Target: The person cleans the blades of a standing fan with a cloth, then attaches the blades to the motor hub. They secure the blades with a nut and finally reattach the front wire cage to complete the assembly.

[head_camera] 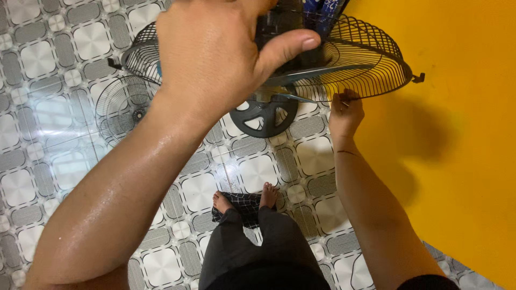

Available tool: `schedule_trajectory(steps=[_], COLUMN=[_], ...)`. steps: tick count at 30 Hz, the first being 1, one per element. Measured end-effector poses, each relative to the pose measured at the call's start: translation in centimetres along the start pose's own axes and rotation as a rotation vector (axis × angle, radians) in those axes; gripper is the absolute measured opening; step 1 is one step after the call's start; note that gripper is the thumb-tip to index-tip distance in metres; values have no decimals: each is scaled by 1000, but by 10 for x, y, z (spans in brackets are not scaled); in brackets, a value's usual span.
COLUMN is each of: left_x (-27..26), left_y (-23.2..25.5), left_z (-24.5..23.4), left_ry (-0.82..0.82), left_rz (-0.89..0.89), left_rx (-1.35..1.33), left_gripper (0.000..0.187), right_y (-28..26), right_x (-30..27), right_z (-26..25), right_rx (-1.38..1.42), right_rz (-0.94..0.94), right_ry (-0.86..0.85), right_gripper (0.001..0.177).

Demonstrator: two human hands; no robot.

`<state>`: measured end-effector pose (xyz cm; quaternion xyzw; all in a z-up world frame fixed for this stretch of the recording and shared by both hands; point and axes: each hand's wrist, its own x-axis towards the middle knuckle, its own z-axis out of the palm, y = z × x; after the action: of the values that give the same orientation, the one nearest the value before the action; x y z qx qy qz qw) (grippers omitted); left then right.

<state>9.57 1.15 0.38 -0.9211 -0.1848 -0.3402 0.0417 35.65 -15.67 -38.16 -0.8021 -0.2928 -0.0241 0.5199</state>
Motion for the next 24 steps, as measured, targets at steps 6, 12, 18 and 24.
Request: schedule_trajectory(steps=[6, 12, 18, 24], left_x=[2, 1, -1, -3], left_y=[2, 5, 7, 8], left_z=[0, -1, -3, -3], left_ry=[-55, 15, 12, 37], left_rz=[-26, 24, 26, 22], left_rx=[-32, 48, 60, 39], left_gripper=[52, 55, 59, 59], right_y=[4, -2, 1, 2], right_x=[1, 0, 3, 3], right_z=[-4, -1, 1, 8], right_rx=[-88, -108, -139, -114], right_rz=[-87, -59, -69, -59], right_ry=[-15, 25, 43, 117], right_gripper=[23, 23, 20, 24])
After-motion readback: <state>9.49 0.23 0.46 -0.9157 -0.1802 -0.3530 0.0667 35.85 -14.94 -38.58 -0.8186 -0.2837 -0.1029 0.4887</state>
